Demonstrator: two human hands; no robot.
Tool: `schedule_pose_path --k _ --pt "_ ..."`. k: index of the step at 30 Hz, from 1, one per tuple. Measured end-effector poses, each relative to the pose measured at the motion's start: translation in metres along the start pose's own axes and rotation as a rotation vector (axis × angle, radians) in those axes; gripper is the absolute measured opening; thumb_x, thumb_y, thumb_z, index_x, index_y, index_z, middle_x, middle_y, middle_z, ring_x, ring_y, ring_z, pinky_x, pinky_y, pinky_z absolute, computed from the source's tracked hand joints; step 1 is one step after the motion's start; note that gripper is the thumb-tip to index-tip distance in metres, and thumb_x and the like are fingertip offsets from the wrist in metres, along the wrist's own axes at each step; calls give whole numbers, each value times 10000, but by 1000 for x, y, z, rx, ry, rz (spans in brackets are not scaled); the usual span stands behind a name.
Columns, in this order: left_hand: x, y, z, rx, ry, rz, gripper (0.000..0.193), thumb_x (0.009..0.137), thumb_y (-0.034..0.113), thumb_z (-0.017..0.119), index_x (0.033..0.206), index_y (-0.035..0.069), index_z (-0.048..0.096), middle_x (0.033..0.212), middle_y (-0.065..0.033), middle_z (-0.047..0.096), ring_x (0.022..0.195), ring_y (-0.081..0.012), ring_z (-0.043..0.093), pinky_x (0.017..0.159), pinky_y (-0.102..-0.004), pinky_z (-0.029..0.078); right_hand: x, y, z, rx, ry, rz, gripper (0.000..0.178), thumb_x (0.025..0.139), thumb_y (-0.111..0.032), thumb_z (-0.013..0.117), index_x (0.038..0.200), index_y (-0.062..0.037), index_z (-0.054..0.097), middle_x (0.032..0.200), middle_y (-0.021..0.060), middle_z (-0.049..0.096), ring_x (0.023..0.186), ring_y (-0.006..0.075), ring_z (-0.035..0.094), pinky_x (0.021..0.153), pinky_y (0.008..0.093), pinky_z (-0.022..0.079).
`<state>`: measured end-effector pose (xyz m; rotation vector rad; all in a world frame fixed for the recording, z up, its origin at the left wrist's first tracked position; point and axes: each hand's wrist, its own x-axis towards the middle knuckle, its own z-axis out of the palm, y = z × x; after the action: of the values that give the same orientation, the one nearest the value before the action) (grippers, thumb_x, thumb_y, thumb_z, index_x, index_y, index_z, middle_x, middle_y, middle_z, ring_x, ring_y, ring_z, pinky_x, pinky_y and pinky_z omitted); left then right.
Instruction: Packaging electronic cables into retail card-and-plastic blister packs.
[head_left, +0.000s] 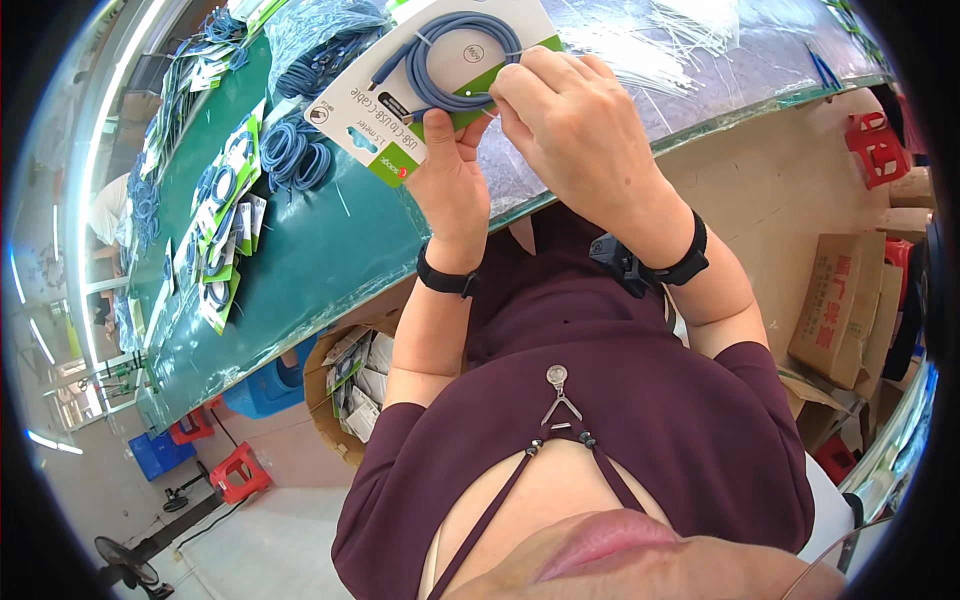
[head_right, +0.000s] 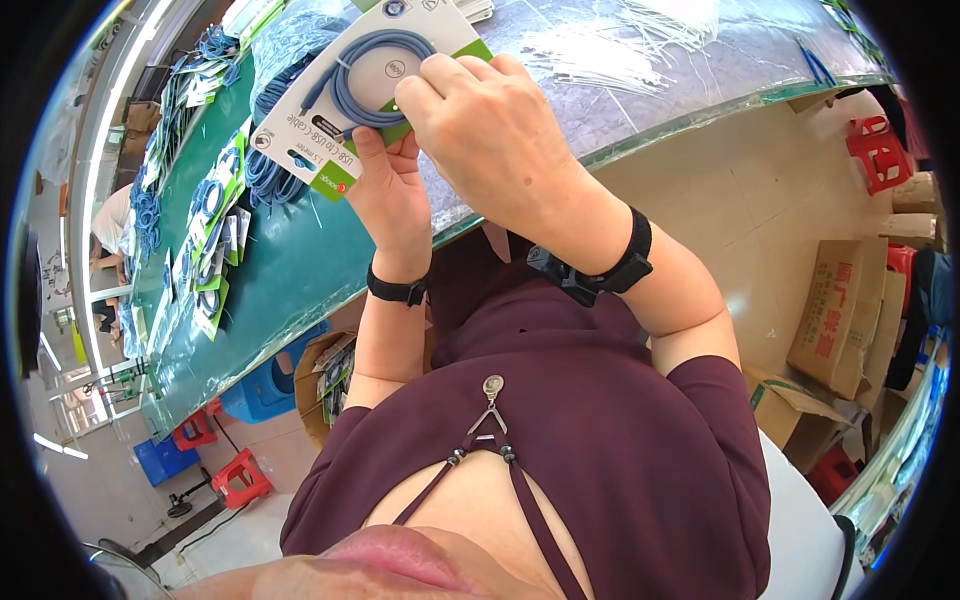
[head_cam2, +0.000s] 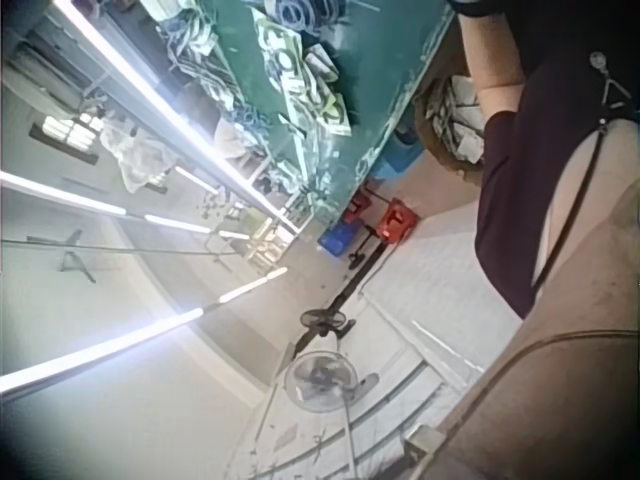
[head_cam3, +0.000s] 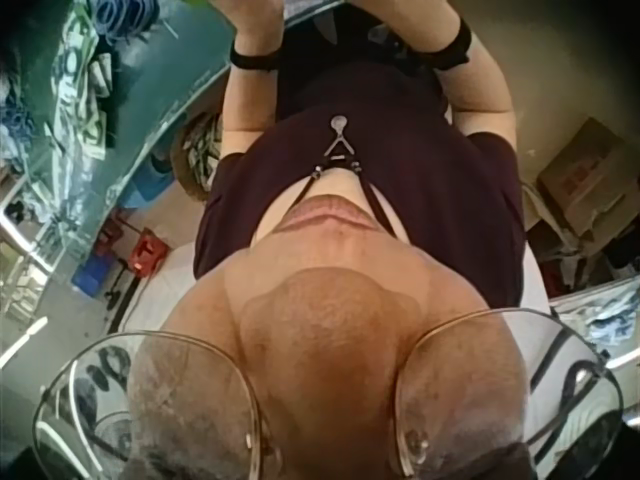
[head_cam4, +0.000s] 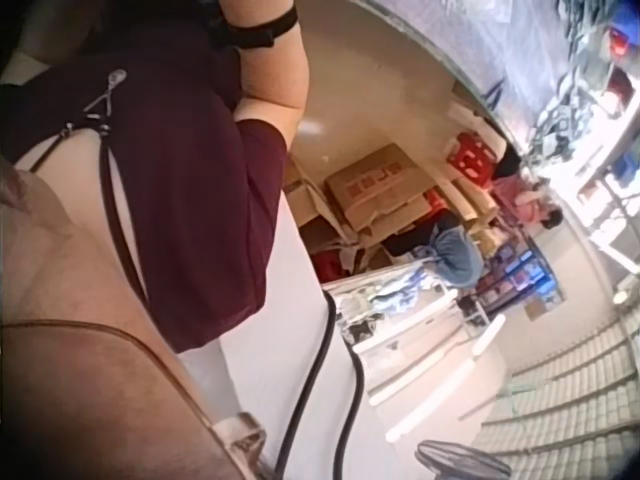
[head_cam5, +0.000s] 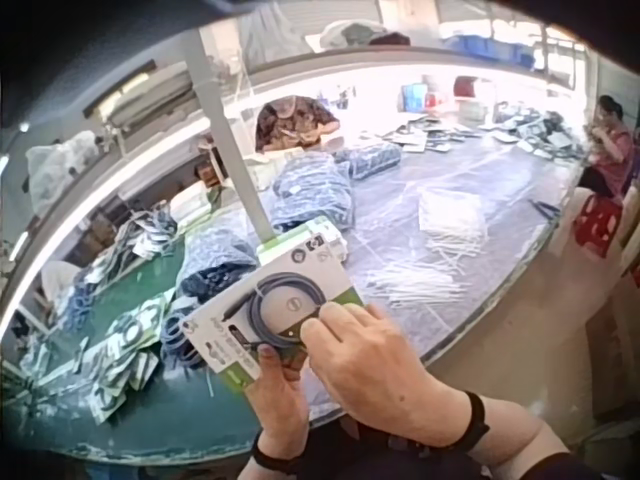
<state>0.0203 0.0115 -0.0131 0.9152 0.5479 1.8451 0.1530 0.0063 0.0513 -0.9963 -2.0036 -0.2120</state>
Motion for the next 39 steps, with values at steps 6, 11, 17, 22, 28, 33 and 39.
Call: schedule_pose_path --k 6,11,17,22,28,33,39 --pt "0 -4 -4 -12 10 -23 366 961 135 515 1299 62 392 1171 -82 547 1022 -207 607 826 -364 570 1 1 1 19 29 -24 133 739 -37 671 808 -62 560 768 49 565 730 232 585 679 341 445" --pt "0 -3 -6 -6 4 -14 386 958 144 526 1311 77 384 1188 -73 540 1032 -204 602 829 -363 566 1 1 3 7 30 -35 136 737 -35 673 807 -65 559 756 46 558 717 228 581 668 336 442" --pt "-1 -2 -5 -9 -8 -26 404 953 153 539 1319 83 380 1203 -75 533 1039 -198 597 836 -363 561 0 1 5 13 41 -30 138 736 -33 674 803 -66 558 749 45 548 693 230 572 656 332 440" --pt "-2 0 -3 -10 12 -33 410 950 156 547 1319 89 383 1207 -74 531 1041 -195 593 839 -364 558 0 0 6 10 44 -37 134 736 -30 672 803 -66 561 747 46 545 681 233 566 648 333 439" --pt "-2 0 -3 10 4 -13 424 942 151 560 1323 92 382 1208 -72 531 1039 -197 589 846 -361 555 0 0 5 20 30 -34 130 735 -27 671 806 -65 568 744 47 545 671 236 565 640 336 437" --pt "-3 -1 -3 23 25 33 455 915 112 596 1314 70 382 1201 -77 527 1035 -190 583 851 -356 549 -1 -4 2 54 13 -2 117 740 -21 665 804 -63 575 738 49 550 655 245 564 633 342 437" --pt "-6 1 2 90 73 118 423 868 53 651 1235 9 445 1106 -73 565 954 -152 582 812 -305 530 -1 -4 -1 114 -6 27 98 750 -17 655 805 -58 584 740 59 561 647 262 561 621 346 438"
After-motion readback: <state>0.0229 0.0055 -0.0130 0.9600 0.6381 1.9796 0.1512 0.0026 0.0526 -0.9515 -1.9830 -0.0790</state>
